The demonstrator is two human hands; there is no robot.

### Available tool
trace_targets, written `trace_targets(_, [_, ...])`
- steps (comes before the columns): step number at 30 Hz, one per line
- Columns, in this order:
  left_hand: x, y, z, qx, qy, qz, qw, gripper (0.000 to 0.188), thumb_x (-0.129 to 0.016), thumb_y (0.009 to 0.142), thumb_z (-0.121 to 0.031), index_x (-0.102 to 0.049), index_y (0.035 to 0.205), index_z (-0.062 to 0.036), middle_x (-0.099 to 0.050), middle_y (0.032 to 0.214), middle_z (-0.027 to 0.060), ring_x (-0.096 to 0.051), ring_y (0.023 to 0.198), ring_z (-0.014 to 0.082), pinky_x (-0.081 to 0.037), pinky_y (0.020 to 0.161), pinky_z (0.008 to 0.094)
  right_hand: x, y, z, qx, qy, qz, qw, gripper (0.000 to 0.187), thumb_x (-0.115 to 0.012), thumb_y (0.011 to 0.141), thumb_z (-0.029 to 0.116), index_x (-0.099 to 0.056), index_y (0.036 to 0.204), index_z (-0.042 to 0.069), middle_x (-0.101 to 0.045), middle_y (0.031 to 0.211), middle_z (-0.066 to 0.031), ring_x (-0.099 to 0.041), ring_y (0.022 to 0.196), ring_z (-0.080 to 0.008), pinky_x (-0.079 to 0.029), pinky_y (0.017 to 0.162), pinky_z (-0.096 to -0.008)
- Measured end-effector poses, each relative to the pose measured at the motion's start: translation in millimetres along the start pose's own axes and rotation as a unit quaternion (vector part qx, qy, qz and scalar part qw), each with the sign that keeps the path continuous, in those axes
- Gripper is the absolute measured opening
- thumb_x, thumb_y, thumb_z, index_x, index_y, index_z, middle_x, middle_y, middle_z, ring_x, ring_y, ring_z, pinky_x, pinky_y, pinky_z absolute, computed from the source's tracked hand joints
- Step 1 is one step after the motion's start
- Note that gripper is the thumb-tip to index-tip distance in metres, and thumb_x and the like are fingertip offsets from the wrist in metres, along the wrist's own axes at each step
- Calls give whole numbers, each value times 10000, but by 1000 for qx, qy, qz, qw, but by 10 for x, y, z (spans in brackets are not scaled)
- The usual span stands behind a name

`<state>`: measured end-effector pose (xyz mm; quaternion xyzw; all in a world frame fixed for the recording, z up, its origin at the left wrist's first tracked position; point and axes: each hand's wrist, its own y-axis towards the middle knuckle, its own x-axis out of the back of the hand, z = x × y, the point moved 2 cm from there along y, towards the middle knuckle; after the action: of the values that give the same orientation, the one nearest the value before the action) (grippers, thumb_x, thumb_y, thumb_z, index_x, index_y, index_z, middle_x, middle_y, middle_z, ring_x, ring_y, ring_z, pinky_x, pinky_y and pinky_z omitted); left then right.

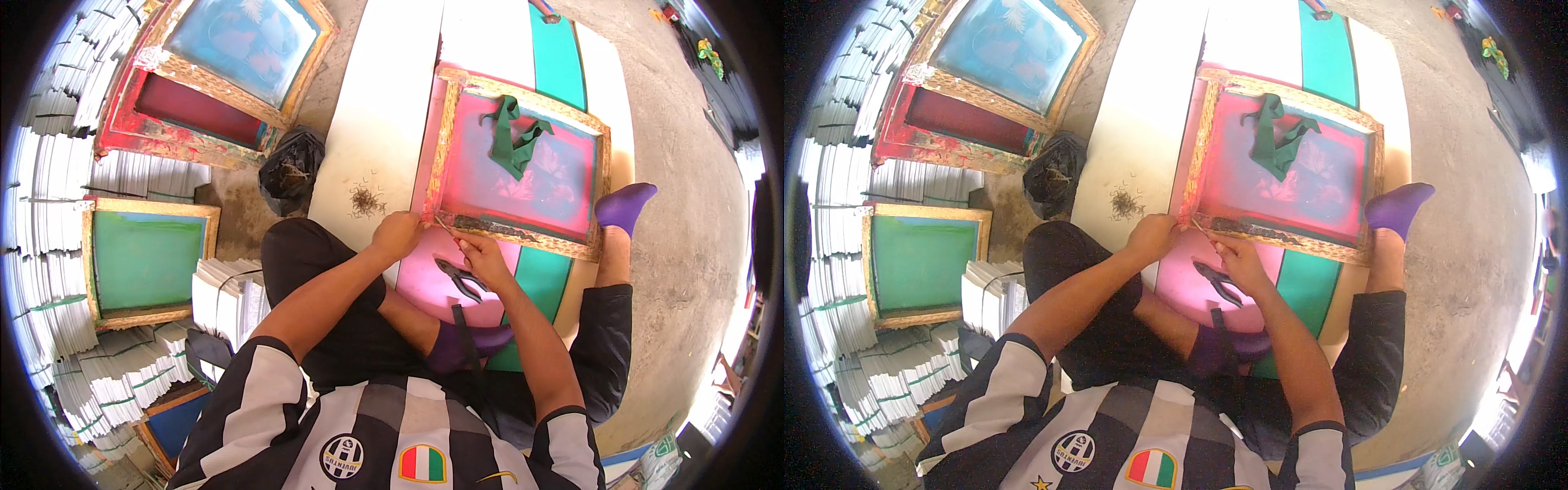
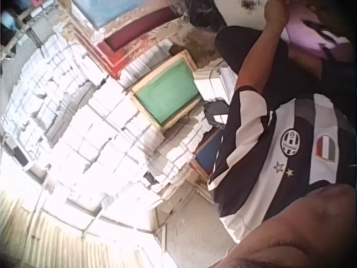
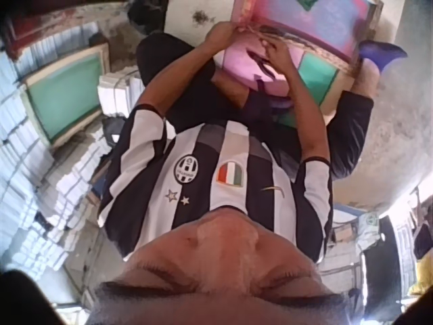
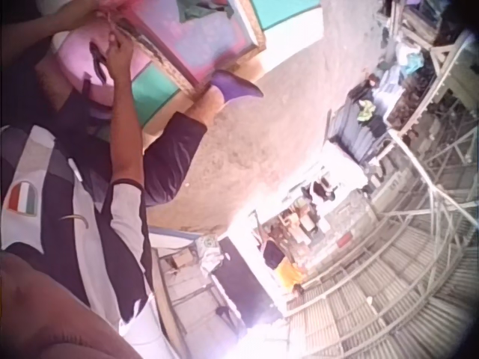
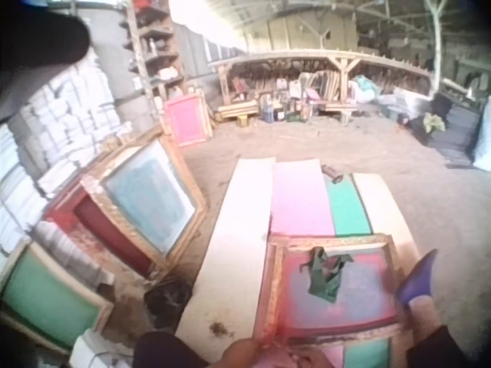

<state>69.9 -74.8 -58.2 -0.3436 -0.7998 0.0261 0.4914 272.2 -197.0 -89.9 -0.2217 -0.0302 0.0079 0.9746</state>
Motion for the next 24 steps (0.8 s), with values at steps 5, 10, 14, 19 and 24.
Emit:
trace_targets(5, [-26, 21, 4, -20, -10, -11, 1000, 374, -616, 986, -320, -704, 896, 33, -685, 896, 284, -668, 881, 472, -509, 799, 554, -13, -31, -88, 49, -29, -35, 998, 349, -585, 1038, 182, -655, 1348, 38, -753, 1126, -142, -711, 960, -250, -541, 825, -385])
trace_targets(10, [-48, 18, 63, -32, -21, -25, 999, 389, -611, 988, -331, -698, 888, 35, -684, 890, 283, -667, 865, 473, -509, 791, 556, -91, -148, 164, 179, -226, -85, 954, 337, -570, 1045, 166, -657, 1348, 47, -744, 1094, -123, -701, 921, -246, -549, 826, -370])
trace_targets(14, [-78, 38, 94, -31, -14, -13, 999, 384, -616, 985, -333, -696, 886, 30, -682, 878, 281, -667, 857, 474, -511, 790, 554, -38, 2, 76, 7, -20, -26, 999, 316, -550, 1058, 159, -676, 1340, 96, -701, 903, -42, -627, 727, -155, -533, 656, -300])
trace_targets(19, [-2, 9, 55, -27, -18, -8, 999, 371, -627, 979, -331, -703, 897, 23, -687, 878, 275, -672, 865, 467, -517, 792, 550, 146, -75, 414, -248, 336, 124, 900, 314, -562, 1058, 184, -681, 1345, 138, -600, 796, -5, -494, 616, -72, -418, 517, -224])
trace_targets(24, [-15, 40, 14, -34, -26, -11, 999, 368, -629, 979, -330, -707, 907, 22, -689, 885, 281, -678, 875, 461, -522, 794, 546, -135, -40, 17, 127, -67, -74, 987, 359, -543, 1064, 212, -629, 1403, 131, -665, 871, -88, -572, 631, -126, -470, 543, -253])
